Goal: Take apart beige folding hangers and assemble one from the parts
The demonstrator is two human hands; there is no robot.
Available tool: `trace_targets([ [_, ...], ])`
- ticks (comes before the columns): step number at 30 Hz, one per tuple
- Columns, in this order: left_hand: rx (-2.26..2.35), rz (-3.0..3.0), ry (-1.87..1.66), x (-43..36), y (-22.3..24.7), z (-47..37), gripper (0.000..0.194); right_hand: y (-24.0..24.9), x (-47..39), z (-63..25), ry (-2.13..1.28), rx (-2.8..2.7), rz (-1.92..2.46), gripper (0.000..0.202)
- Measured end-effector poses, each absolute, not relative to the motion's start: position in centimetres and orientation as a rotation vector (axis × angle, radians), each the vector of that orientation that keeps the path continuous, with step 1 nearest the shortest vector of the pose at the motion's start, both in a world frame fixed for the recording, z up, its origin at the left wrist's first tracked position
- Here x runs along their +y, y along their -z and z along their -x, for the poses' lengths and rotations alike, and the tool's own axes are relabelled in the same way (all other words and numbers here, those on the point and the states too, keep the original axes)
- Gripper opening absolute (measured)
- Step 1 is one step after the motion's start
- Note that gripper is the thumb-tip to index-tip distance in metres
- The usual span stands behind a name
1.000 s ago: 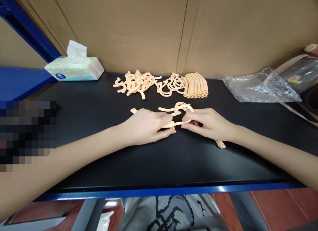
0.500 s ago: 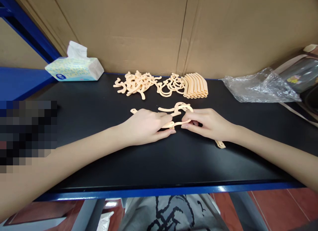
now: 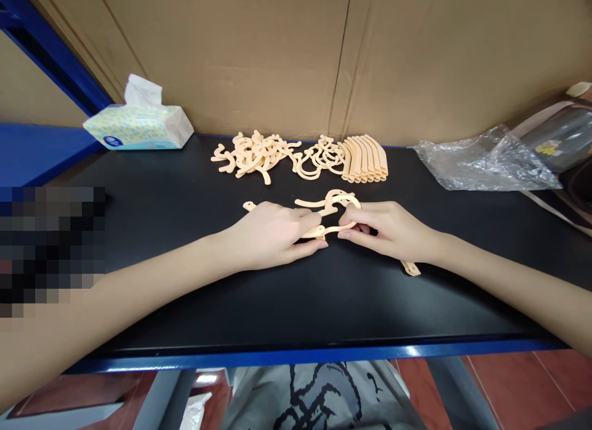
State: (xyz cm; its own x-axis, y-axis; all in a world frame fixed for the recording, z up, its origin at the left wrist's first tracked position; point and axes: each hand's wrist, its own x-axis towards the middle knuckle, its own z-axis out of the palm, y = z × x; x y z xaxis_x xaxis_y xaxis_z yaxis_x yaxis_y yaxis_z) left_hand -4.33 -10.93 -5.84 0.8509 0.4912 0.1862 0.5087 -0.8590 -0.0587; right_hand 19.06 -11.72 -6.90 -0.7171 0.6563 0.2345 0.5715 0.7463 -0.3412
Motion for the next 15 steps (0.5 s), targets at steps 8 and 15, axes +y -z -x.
trace_targets([
  [8, -0.781, 2.919, 0.267, -10.89, 6.00, 4.41, 0.031, 6.85, -11.66, -19.01, -0.349, -2.605, 0.951, 0.022],
  [15, -0.785, 2.904, 0.262, -10.89, 5.98, 4.37, 0.031, 6.95, -11.67, -19.06, -0.349, -2.603, 0.944, 0.022],
])
